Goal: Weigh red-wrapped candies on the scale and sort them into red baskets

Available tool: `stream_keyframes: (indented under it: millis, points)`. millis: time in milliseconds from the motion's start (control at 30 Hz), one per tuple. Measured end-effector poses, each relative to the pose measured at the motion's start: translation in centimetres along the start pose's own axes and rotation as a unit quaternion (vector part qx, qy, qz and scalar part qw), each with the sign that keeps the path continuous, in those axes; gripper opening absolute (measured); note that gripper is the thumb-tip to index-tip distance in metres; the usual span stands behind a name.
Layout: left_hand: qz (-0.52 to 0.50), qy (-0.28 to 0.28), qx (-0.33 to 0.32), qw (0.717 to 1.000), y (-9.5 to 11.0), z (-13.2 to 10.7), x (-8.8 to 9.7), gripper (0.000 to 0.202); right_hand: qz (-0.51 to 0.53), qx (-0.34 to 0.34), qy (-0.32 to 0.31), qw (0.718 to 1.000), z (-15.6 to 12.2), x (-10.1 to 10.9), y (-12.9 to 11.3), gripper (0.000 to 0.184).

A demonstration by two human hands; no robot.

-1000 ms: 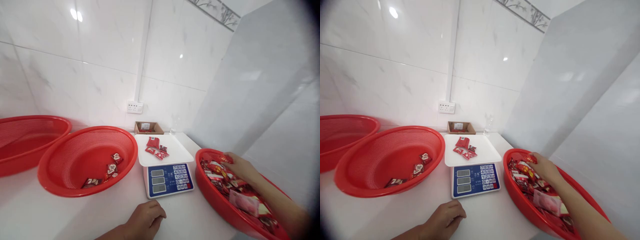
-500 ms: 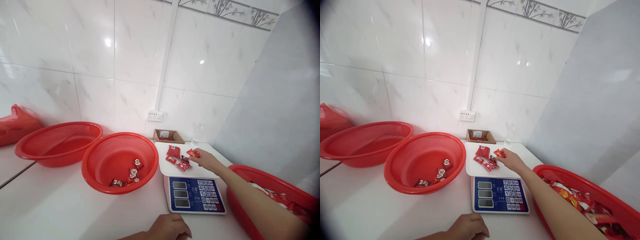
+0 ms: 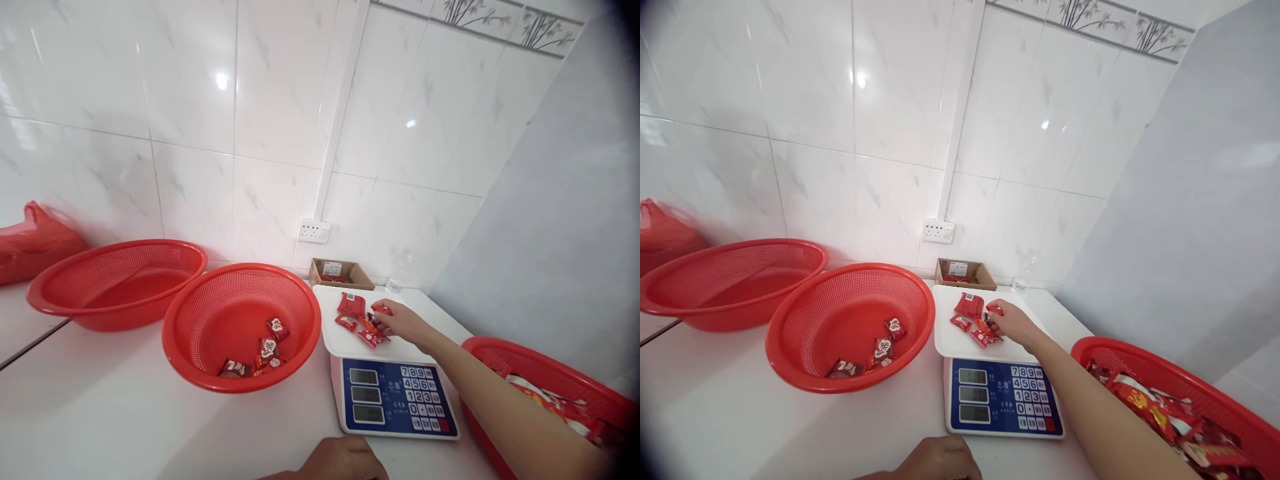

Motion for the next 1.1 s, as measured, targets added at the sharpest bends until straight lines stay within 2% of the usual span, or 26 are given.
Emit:
stream_keyframes:
  millis: [167, 400, 600, 767, 967, 1100]
  points:
    - [-0.008, -0.001, 0.005, 1.000, -0.3, -0.1, -0.2, 0.020, 0.054, 0.017, -0.044, 0.997, -0.1, -1.2, -0.7, 0.020]
    - [-0.030, -0.001, 0.013, 0.999, -0.4, -0.1, 0.0, 0.022, 0.037, 0.050, -0.020, 0.998, -0.4, -1.1, -1.5, 0.024]
    - [-0.051, -0.020, 0.033, 0.998, -0.8, -0.3, -0.3, 0.024, -0.026, 0.085, -0.007, 0.996, -1.1, -1.9, -2.0, 0.027]
    - [-0.049, -0.024, 0.029, 0.998, -1.0, -0.4, -0.4, 0.024, -0.093, 0.101, 0.033, 0.990, -0.7, -1.0, -1.5, 0.023]
    - [-0.034, -0.027, 0.018, 0.999, -0.7, -0.3, -0.4, 0.019, -0.139, 0.101, 0.115, 0.978, 0.1, 1.6, -0.7, 0.027]
    - [-0.013, -0.030, 0.014, 0.999, -0.2, -0.1, 0.0, 0.017, -0.181, 0.086, 0.143, 0.969, 0.8, 2.1, 0.2, 0.029]
Point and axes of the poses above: each hand's wrist, its own z-axis towards the middle knuckle, its own x-axis out of the back of the hand, y = z × x, the point moved 10 cm from there along z, towards the middle knuckle, and after that the axes turned 13 degrees about -x, right-handed, at the moved point
